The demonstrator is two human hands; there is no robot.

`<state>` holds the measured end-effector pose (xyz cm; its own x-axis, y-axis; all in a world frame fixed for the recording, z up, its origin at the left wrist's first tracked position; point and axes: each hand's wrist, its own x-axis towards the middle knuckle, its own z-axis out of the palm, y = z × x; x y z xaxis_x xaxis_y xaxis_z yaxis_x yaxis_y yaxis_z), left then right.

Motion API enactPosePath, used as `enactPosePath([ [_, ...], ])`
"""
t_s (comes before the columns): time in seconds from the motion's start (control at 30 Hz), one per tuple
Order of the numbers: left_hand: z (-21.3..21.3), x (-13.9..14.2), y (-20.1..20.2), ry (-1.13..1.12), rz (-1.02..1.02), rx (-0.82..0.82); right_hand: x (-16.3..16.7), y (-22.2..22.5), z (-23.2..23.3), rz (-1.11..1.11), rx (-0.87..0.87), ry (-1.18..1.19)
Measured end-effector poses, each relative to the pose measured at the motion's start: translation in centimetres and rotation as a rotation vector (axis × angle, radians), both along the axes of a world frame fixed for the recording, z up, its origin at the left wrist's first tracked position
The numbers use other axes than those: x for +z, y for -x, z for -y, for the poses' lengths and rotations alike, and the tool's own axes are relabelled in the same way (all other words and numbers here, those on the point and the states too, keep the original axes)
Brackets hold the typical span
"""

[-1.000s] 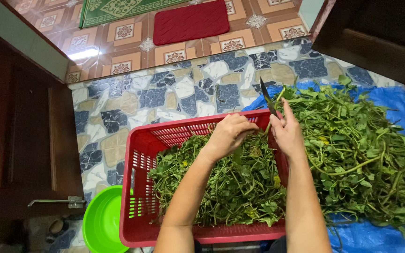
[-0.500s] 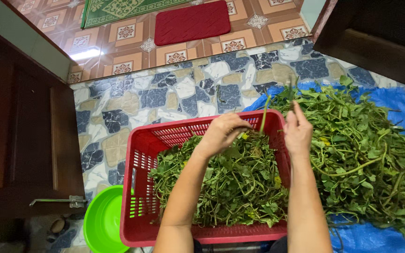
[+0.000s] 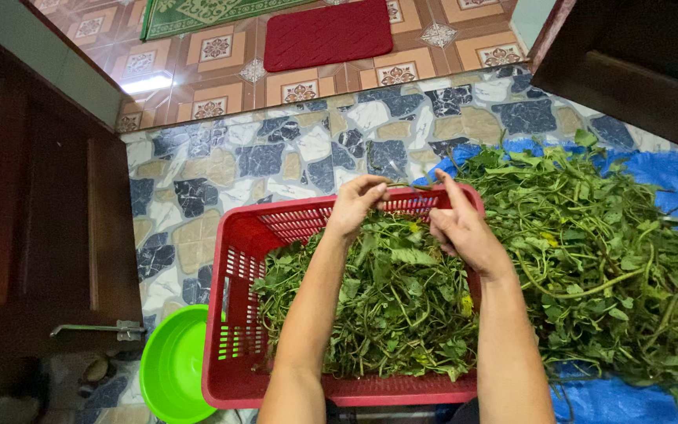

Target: The person sits on the floor and uses a knife to trim stems and leaves from vegetable stalks, placing the trimmed pieces into a red basket. The person handles the stalks one at a time, cutting and discarding unwanted parts while accumulating trimmed material in the basket.

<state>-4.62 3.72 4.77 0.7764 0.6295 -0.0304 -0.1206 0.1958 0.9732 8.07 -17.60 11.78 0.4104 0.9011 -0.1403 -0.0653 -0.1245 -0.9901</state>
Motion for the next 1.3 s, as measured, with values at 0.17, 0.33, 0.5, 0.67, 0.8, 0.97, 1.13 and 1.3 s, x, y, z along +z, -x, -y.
enactPosePath([
  [0.17, 0.9, -0.9, -0.8, 0.191, 0.106, -0.197, -1.5, -0.1, -0.8, 0.348, -0.075, -0.187],
  [0.33, 1.9, 0.3, -0.8, 0.107, 0.022, -0.312, -3.2, -1.0, -0.8, 0.722, -0.368, 0.079],
  [0.5, 4.2, -0.8, -1.6, 0.011, -0.044, -0.48, -1.6, -3.2, 0.7, 0.82, -0.719, 0.289],
  [0.67, 4.0, -3.1, -2.9, -0.035, -0.061, -0.28, 0.5, -5.7, 4.9, 0.275, -0.807, 0.237],
  [0.8, 3.6, -4.2, -3.7, -0.116, -0.016, -0.218, -0.2, -3.7, 3.0, -0.108, -0.201, 0.016],
  [0.97, 3.7, -3.8, -2.5, -0.036, -0.042, -0.316, -2.4, -0.9, -0.6, -0.327, 0.003, -0.032],
  [1.13, 3.9, -2.1, -2.2, 0.133, -0.084, -0.409, -4.6, -2.1, -0.2, -0.456, -0.047, -0.21],
  [1.3, 2.6, -2.8, -1.5, 0.058, -0.358, -0.544, -5.4, -4.8, 1.1, -0.43, -0.299, -0.324],
])
